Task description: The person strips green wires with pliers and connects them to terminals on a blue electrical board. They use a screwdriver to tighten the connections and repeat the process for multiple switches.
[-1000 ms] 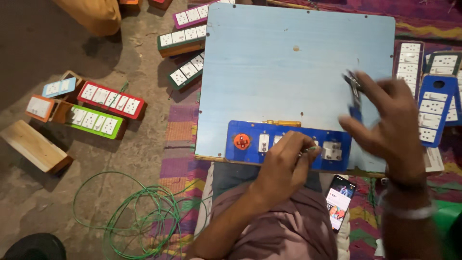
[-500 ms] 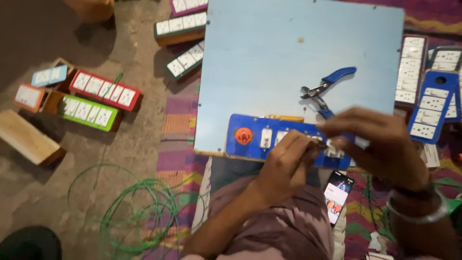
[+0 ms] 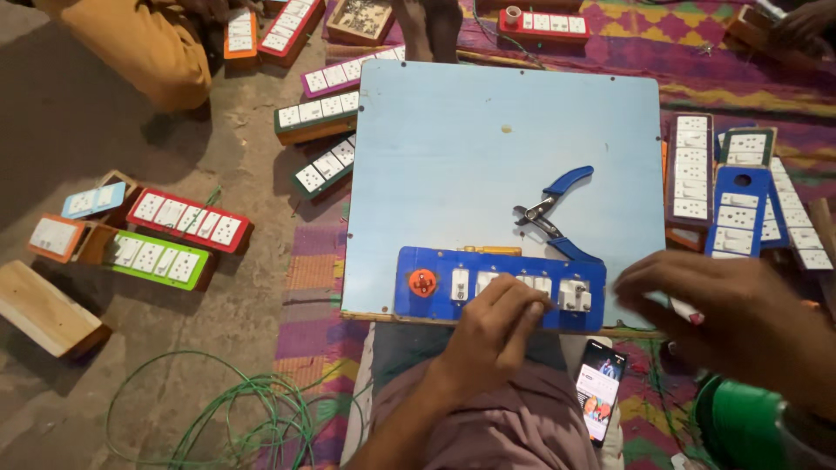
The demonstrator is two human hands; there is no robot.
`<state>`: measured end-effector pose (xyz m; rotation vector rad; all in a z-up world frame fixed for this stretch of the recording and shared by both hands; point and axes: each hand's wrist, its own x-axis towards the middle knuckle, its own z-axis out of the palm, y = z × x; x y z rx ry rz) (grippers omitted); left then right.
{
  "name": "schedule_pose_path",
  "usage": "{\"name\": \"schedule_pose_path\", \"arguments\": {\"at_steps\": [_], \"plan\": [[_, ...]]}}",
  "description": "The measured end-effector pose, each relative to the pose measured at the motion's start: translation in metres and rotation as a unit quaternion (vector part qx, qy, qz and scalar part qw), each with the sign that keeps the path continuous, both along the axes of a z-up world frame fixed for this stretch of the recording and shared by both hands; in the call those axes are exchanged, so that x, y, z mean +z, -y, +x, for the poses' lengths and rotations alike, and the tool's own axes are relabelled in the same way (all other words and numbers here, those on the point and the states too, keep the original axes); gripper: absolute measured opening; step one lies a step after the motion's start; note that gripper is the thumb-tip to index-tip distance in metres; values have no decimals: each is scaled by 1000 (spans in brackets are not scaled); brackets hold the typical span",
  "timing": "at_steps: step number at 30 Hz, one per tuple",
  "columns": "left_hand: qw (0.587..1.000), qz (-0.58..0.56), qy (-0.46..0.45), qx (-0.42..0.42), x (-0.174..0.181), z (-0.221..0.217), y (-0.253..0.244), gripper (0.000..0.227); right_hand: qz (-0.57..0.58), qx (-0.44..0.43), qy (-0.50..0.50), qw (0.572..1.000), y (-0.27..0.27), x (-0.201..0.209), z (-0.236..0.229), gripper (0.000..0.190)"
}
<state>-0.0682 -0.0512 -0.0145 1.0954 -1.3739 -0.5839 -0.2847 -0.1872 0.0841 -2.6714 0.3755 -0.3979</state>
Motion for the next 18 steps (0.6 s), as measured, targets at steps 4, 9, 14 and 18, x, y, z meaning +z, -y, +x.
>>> {"name": "schedule_pose_path", "arguments": {"at_steps": [4, 9, 14, 18], "plan": [[998, -41, 9, 49, 3, -2, -7, 21, -252, -344, -182, 886, -13, 2, 6, 15], [991, -65, 14, 119, 7, 9, -23, 20, -5, -214, 112, 970, -68, -31, 60, 34], [994, 13, 14, 112, 10, 26, -36, 14, 51, -148, 178, 971, -77, -73, 83, 25], [986, 91, 33, 134, 14, 36, -41, 10, 63, -124, 192, 971, -72, -81, 80, 18]]}}
